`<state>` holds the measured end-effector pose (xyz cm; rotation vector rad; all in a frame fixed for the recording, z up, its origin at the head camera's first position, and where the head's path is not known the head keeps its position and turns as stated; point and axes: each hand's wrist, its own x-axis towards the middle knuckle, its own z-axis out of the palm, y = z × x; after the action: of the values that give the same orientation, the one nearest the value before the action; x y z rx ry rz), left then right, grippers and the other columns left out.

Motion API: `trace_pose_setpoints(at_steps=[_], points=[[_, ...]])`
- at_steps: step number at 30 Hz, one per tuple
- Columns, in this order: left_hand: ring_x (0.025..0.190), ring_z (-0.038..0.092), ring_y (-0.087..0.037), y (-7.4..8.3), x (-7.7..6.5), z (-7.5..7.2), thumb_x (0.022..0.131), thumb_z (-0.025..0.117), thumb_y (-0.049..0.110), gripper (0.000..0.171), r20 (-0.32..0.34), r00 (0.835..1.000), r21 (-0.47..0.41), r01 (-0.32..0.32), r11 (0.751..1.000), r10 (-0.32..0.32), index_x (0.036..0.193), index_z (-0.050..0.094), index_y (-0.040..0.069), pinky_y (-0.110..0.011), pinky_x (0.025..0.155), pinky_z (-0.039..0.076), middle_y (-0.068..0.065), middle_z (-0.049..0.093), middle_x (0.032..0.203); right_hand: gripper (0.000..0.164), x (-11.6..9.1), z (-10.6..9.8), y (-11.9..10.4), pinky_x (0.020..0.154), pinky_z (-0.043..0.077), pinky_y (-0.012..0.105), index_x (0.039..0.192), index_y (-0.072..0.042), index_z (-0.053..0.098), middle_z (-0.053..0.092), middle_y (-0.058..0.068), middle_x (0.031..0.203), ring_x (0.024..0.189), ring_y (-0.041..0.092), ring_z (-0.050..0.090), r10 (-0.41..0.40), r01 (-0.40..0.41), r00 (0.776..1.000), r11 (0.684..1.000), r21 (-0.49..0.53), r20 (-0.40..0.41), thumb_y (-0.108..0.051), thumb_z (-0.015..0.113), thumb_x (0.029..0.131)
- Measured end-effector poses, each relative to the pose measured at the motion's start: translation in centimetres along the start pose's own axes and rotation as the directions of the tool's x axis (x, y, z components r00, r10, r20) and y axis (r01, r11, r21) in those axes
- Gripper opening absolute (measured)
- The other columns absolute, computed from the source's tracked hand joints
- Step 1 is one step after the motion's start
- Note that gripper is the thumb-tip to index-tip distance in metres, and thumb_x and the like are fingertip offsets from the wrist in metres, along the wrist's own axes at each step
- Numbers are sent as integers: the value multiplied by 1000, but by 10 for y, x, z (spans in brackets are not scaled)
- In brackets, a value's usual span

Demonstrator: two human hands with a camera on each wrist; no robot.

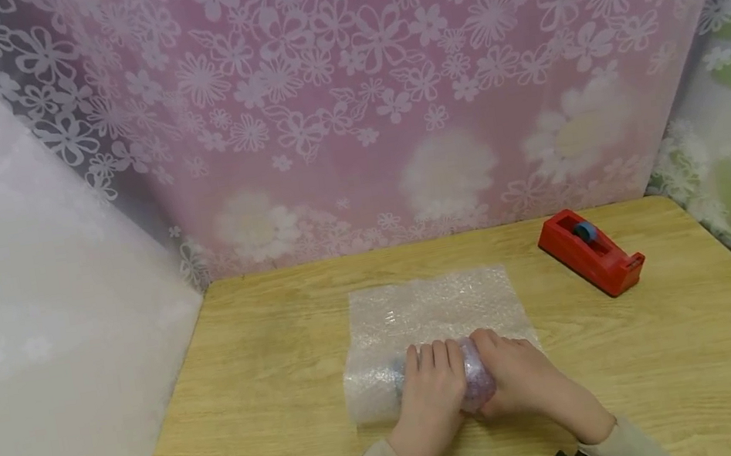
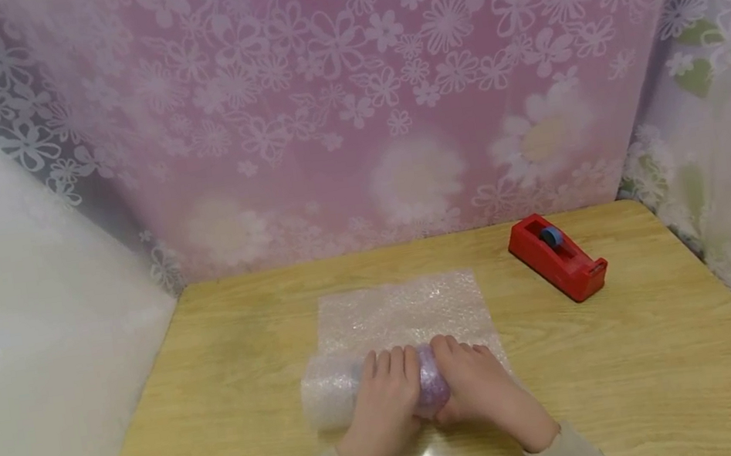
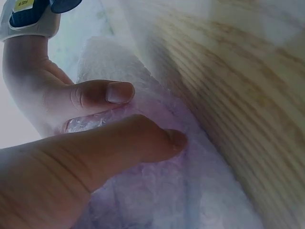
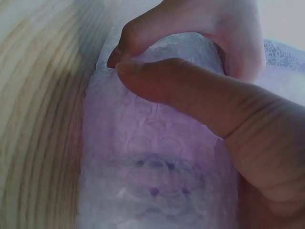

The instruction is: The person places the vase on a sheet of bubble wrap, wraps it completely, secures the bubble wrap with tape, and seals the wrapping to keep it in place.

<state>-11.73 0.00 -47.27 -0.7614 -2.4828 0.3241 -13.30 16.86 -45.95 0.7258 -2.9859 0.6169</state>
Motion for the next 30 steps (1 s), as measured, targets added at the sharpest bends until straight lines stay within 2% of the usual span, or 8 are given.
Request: trace_pose_setpoints(at_steps=[4, 7, 11, 16, 21, 30], points=[[75, 55, -17, 0, 4, 2, 63, 81, 30, 50, -52, 999, 12, 12, 1000, -12, 101, 59, 7, -33, 73, 47, -3, 58, 86, 81, 4, -3, 2, 72, 52, 48, 112, -3, 53, 60, 6, 97, 83, 23, 61, 17, -19, 999, 999, 36, 45, -35, 94, 51], [72, 53, -16, -1, 7, 2, 64, 78, 27, 44, -58, 998, 19, 11, 1000, -10, 99, 60, 8, -31, 68, 44, -2, 58, 84, 81, 5, -5, 4, 70, 52, 46, 113, -4, 52, 59, 6, 98, 83, 22, 60, 12, -17, 998, 998, 68, 69, -35, 94, 52], [75, 54, -16, -1, 7, 0, 64, 83, 35, 53, 18, 1000, 11, -4, 1000, 4, 103, 59, 8, -31, 68, 45, -3, 59, 87, 82, 5, -5, 5, 70, 52, 47, 114, -4, 51, 59, 7, 99, 85, 22, 60, 5, -12, 996, 996, 83, 88, -35, 94, 52], [78, 52, -17, 0, 7, -4, 59, 88, 45, 67, 128, 992, -24, -12, 1000, 15, 107, 57, 10, -31, 69, 43, -3, 56, 93, 84, 4, -5, 5, 70, 52, 47, 115, -4, 51, 59, 7, 100, 84, 22, 60, 20, -30, 992, 996, 82, 127, -35, 95, 50], [81, 51, -18, -1, 7, -8, 51, 91, 52, 78, 224, 974, -91, -2, 996, 22, 107, 55, 11, -32, 70, 43, -3, 52, 94, 86, 2, -8, 4, 67, 52, 45, 115, -6, 50, 58, 5, 98, 80, 21, 58, 26, -46, 985, 992, 114, 172, -34, 95, 47], [88, 54, -19, -2, 7, -15, 47, 92, 54, 90, 350, 936, -199, 26, 980, 47, 116, 51, 14, -33, 73, 43, -4, 52, 100, 85, -2, -11, 1, 65, 50, 43, 115, -8, 48, 56, 2, 96, 77, 20, 57, 15, -77, 962, 974, 215, 274, -32, 93, 47]])
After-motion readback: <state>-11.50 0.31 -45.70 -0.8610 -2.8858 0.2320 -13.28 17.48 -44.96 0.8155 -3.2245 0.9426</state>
